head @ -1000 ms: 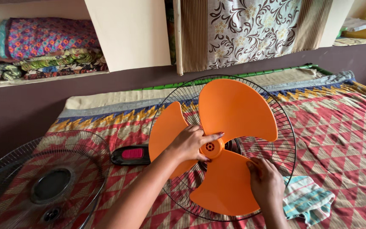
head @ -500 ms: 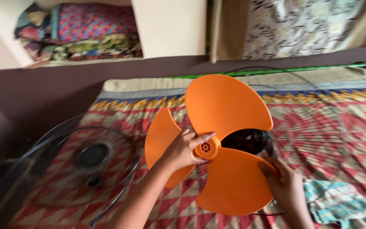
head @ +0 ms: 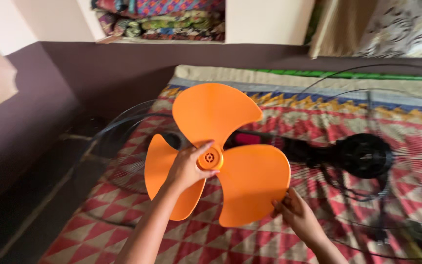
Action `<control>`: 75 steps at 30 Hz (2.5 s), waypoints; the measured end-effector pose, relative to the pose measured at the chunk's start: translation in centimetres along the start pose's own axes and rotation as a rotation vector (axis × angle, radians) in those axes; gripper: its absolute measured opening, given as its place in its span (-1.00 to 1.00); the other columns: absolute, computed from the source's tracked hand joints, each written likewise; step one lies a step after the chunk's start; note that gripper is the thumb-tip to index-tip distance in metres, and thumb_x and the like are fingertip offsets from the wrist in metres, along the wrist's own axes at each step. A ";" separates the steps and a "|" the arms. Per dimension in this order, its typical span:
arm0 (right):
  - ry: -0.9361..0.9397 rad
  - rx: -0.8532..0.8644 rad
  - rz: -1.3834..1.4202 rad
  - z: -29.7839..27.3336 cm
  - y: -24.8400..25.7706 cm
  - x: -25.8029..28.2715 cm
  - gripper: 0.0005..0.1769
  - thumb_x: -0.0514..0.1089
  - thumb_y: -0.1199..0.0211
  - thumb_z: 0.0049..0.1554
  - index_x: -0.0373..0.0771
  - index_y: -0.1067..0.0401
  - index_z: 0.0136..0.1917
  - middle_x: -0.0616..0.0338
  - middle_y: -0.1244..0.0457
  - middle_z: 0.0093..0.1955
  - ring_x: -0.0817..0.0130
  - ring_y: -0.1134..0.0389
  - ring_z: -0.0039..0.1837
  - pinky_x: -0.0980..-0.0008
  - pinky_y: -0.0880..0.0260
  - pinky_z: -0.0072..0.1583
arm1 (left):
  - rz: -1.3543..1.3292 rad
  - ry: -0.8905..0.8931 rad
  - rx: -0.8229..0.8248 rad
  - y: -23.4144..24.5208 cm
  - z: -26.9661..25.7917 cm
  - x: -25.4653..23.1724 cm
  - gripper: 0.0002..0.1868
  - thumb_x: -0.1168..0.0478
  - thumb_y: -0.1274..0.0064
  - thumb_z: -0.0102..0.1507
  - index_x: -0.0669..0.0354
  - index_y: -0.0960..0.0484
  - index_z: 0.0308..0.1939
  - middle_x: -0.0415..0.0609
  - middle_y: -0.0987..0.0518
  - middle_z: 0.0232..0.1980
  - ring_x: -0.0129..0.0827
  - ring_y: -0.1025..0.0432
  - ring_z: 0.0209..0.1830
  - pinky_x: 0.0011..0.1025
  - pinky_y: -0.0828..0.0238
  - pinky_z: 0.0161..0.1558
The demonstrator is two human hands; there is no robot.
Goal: The person disassembles an electric fan on a patterned bedspread. They use a yellow screwdriver to loosen screws on the front grille, remove the grille, then detach the orange fan blades from the motor hub. The person continues to unscrew and remove the central motor housing cover.
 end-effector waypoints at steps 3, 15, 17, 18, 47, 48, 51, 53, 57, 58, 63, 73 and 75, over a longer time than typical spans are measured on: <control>0.039 0.088 0.124 2.8 -4.9 -0.1 -0.27 -0.13 -0.20 0.17 -0.23 -0.04 0.55 0.01 -0.41 0.03 0.29 -0.46 -0.09 0.33 -0.39 -0.11 | 0.016 0.171 0.006 2.5 -1.4 3.1 -0.06 0.01 -0.54 -0.11 0.07 -0.52 0.33 0.14 -0.68 0.03 0.02 -0.51 0.05 -0.17 -0.41 0.14; 0.235 0.406 0.189 4.9 -16.7 -4.4 0.06 -0.38 -0.07 0.16 0.02 0.45 0.70 0.02 0.09 0.68 0.16 -0.28 0.40 0.25 -0.40 0.32 | 0.152 0.800 0.043 3.7 -4.8 15.4 -0.06 -0.15 -0.47 -0.07 0.09 -0.50 0.31 0.08 -0.70 0.01 -0.11 -0.60 0.02 -0.22 -0.52 0.06; 0.214 0.415 0.139 4.4 -17.1 -4.7 0.09 -0.43 -0.12 0.14 0.04 0.41 0.71 0.05 0.08 0.65 0.19 -0.30 0.42 0.22 -0.47 0.31 | 0.159 0.875 0.039 3.2 -4.9 16.4 -0.08 -0.17 -0.47 -0.08 0.06 -0.52 0.30 0.05 -0.70 0.01 -0.13 -0.60 0.03 -0.22 -0.52 0.04; 0.240 0.401 0.101 4.1 -17.2 -4.6 0.07 -0.44 -0.14 0.15 0.00 0.37 0.70 0.05 0.05 0.65 0.18 -0.31 0.41 0.23 -0.46 0.32 | 0.163 0.912 0.037 2.9 -5.0 16.6 -0.09 -0.17 -0.46 -0.08 0.03 -0.54 0.29 0.04 -0.70 0.02 -0.13 -0.59 0.03 -0.22 -0.52 0.04; 1.299 0.127 -1.064 -1.6 -12.2 -11.8 -0.54 -0.06 -0.17 0.18 -0.06 -0.44 0.34 0.10 -0.32 0.40 0.15 -0.34 0.43 0.12 -0.31 0.30 | 0.251 0.253 0.207 -8.2 0.9 -3.2 -0.47 -0.25 -0.18 0.16 -0.06 -0.67 0.07 0.03 -0.41 0.41 0.06 -0.18 0.45 0.23 0.02 0.36; 1.252 0.140 -1.083 -1.6 -10.6 -12.4 -0.56 -0.05 -0.17 0.18 -0.07 -0.44 0.33 0.10 -0.32 0.38 0.16 -0.34 0.41 0.13 -0.31 0.30 | 0.140 0.225 0.239 -9.2 0.8 -4.8 -0.50 -0.21 -0.17 0.18 -0.05 -0.66 0.07 -0.01 -0.45 0.39 0.01 -0.25 0.40 0.12 -0.12 0.34; 1.109 0.147 -1.143 -1.4 -5.1 -13.4 -0.60 -0.04 -0.18 0.18 -0.09 -0.45 0.29 0.12 -0.34 0.32 0.18 -0.36 0.38 0.15 -0.33 0.28 | 0.041 -0.014 0.171 -12.8 1.4 -9.7 -0.56 -0.07 -0.27 0.13 0.01 -0.69 0.01 -0.01 -0.56 0.24 -0.02 -0.36 0.27 0.07 -0.21 0.23; 1.002 0.129 -1.168 -1.7 -2.2 -13.8 -0.62 -0.02 -0.19 0.19 -0.10 -0.46 0.26 0.13 -0.35 0.27 0.19 -0.37 0.35 0.16 -0.34 0.27 | -0.023 -0.136 0.120 -15.6 1.9 -12.6 -0.58 0.01 -0.30 0.13 0.06 -0.68 0.02 0.02 -0.60 0.18 -0.03 -0.40 0.21 0.04 -0.21 0.20; 0.927 0.018 -1.142 -1.5 0.7 -12.2 -0.66 0.00 -0.20 0.19 -0.13 -0.47 0.20 0.15 -0.36 0.19 0.21 -0.39 0.30 0.18 -0.36 0.25 | -0.243 -0.169 0.110 -20.6 3.8 -17.7 -0.56 0.15 -0.22 0.20 0.13 -0.62 0.16 0.01 -0.64 0.15 -0.07 -0.49 0.16 -0.09 -0.30 0.18; 0.990 -0.043 -1.118 -1.4 1.2 -11.1 -0.67 0.00 -0.21 0.19 -0.14 -0.48 0.19 0.15 -0.37 0.17 0.22 -0.40 0.28 0.19 -0.36 0.24 | -0.283 -0.169 0.107 -21.6 4.6 -18.9 -0.54 0.19 -0.20 0.20 0.13 -0.61 0.19 0.01 -0.65 0.14 -0.07 -0.51 0.15 -0.09 -0.31 0.16; 0.783 -0.409 -1.103 -1.8 5.5 -5.7 -0.58 0.02 -0.29 -0.07 -0.17 -0.50 0.04 0.05 -0.39 0.00 0.09 -0.41 0.08 0.12 -0.34 0.06 | -0.260 -0.240 0.011 -24.8 9.9 -23.0 -0.51 0.17 -0.21 0.28 0.16 -0.56 0.29 0.02 -0.63 0.07 -0.12 -0.49 -0.01 -0.09 -0.29 0.09; 0.271 -0.521 -0.882 -1.0 9.8 -3.1 -0.78 -0.05 -0.23 0.15 -0.16 -0.50 0.02 0.03 -0.40 -0.25 0.02 -0.44 -0.22 0.02 -0.42 -0.11 | 0.103 -0.625 -0.097 -29.1 14.9 -23.8 -0.85 0.13 -0.13 0.36 0.06 -0.64 -0.05 -0.26 -0.69 -0.22 -0.45 -0.51 -0.10 0.17 -0.18 0.31; 0.296 -0.519 -0.893 -1.1 9.6 -3.4 -0.77 -0.05 -0.21 0.15 -0.17 -0.50 0.03 0.02 -0.40 -0.26 0.00 -0.44 -0.22 0.01 -0.41 -0.09 | 0.140 -0.613 -0.101 -29.7 14.9 -23.5 -0.85 0.08 -0.10 0.38 0.05 -0.62 -0.12 -0.27 -0.66 -0.27 -0.44 -0.51 -0.13 0.16 -0.21 0.27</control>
Point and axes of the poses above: each hand's wrist, its own z-axis towards the middle knuckle, its own y-axis out of the back of the hand, x = y × z, the point moved 4 cm from there along z, towards the middle knuckle
